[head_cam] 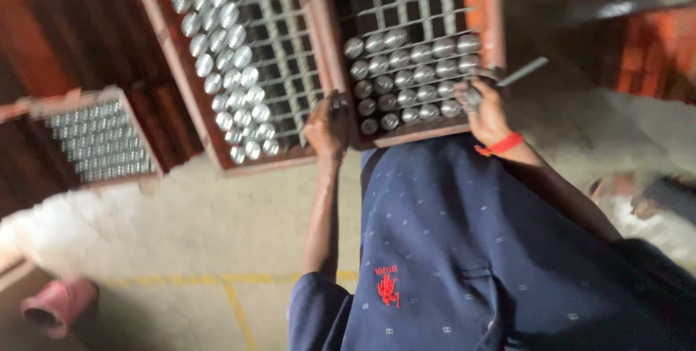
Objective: The person lifts a crate of metal caps and places it beside another crate. They then use a metal rod to systematically move the caps from one side of the crate to the other, filling the empty grid section.
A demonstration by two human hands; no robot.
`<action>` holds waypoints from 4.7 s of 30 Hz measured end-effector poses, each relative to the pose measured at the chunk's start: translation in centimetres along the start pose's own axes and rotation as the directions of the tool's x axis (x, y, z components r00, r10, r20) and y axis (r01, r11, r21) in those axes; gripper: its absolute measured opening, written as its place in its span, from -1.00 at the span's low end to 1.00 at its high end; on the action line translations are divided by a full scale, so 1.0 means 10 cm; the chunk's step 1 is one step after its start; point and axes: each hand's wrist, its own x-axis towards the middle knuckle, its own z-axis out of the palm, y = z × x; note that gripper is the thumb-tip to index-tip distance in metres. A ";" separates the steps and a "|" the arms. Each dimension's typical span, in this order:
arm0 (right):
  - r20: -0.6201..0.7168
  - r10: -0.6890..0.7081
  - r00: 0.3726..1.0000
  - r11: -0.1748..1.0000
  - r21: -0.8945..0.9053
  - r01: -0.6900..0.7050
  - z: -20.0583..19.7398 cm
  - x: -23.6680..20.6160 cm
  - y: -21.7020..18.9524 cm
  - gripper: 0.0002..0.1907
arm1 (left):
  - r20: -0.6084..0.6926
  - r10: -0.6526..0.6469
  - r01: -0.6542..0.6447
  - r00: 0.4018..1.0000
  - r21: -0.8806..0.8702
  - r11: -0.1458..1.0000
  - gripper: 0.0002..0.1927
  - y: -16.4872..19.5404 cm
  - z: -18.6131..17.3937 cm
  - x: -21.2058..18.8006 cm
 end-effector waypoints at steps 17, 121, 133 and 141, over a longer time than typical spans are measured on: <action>0.027 -0.009 1.000 0.958 -0.285 0.016 -0.21 -0.39 0.46 -0.89 | -0.008 -0.225 0.219 0.974 0.265 0.939 -0.52 -1.16 -1.19 -0.19; 0.691 0.067 0.720 0.551 -0.627 0.551 0.61 -0.76 -0.42 -0.38 | 0.731 0.015 0.364 0.682 -0.357 0.860 -0.60 1.16 0.23 -0.26; 0.624 -0.023 0.781 0.652 -0.583 0.484 0.25 -0.57 -0.84 -0.33 | 0.768 0.116 0.348 0.630 -0.413 0.842 -0.61 1.64 0.63 -0.05; 0.598 -0.002 0.801 0.753 -0.527 0.395 -0.02 -0.43 -0.87 -0.45 | 0.772 0.232 0.375 0.592 -0.518 0.768 -0.51 1.82 0.68 -0.01</action>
